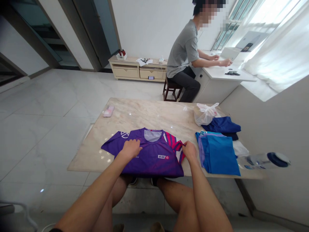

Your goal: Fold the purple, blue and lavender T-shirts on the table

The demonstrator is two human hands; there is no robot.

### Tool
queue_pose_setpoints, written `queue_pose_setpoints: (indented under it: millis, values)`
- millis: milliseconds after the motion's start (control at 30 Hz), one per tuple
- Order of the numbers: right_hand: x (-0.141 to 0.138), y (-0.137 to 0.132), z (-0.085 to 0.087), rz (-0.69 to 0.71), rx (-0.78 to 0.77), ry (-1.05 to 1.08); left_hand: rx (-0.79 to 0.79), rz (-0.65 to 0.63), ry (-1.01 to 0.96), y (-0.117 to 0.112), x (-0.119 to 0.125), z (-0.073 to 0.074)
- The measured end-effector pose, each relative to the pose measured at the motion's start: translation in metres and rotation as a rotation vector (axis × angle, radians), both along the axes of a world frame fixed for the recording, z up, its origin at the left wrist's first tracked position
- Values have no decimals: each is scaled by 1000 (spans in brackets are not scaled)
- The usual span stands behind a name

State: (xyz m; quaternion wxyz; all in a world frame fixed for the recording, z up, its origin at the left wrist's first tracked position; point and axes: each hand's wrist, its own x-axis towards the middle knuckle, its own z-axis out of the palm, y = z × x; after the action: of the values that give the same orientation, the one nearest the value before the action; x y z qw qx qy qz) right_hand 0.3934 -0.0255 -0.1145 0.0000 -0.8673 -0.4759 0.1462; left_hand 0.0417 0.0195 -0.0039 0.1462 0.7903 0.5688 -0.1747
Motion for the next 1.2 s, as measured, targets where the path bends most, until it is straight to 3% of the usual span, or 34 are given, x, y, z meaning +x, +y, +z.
queue_pose_setpoints:
  millis: [567,1033,1200]
  values:
    - [-33,8,54,26,-47,-20,8,-17,-16,-6,7,8]
    - [-12,-8,72,-148,-63,-72,9,-27,12,-5,3,14]
    - [-15,-8,73,-146,-71,-61,11,-20,13,-4,3,19]
